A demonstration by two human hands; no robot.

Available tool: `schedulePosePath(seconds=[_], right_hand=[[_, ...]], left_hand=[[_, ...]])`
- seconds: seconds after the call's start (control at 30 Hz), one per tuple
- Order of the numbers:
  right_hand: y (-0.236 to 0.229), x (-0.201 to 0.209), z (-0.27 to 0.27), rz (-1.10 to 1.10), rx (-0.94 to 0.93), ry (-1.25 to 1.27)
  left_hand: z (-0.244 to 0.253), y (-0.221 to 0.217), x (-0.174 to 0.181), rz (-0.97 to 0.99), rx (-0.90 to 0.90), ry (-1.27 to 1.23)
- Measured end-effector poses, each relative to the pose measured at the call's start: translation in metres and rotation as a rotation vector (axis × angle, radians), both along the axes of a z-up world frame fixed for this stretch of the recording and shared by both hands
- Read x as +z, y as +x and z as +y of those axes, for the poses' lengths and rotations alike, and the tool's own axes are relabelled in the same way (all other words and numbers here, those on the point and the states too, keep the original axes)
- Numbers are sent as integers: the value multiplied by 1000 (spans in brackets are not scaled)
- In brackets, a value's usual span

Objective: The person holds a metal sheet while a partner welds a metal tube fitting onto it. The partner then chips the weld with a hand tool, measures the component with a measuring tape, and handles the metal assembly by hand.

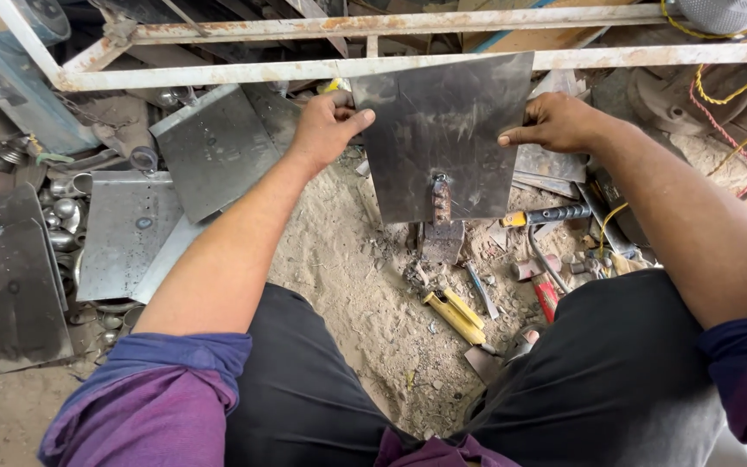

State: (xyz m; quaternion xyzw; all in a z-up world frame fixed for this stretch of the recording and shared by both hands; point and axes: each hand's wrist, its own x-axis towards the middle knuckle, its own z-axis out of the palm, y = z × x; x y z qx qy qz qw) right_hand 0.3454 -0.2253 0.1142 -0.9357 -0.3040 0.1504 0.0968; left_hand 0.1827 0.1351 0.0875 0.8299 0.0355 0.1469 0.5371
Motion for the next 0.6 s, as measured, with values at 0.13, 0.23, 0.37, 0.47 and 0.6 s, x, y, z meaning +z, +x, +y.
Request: schedulePosePath(seconds=[0.13, 0.23, 0.37, 0.47, 0.6], right_hand=[[1, -2, -9, 36, -48, -48], [7, -10, -18, 39, 48, -48], [18, -25, -29, 75, 117, -6], [6, -17, -20, 52, 56, 1], [-10, -3, 0, 225, -240, 122]], left_hand=[[1, 5, -5, -45, -124, -26], [-3, 5, -5, 6, -91, 121], [-4, 11, -13, -32, -85, 94], [-7, 19, -20, 38, 45, 177], [-23, 27, -18, 78, 47, 208]])
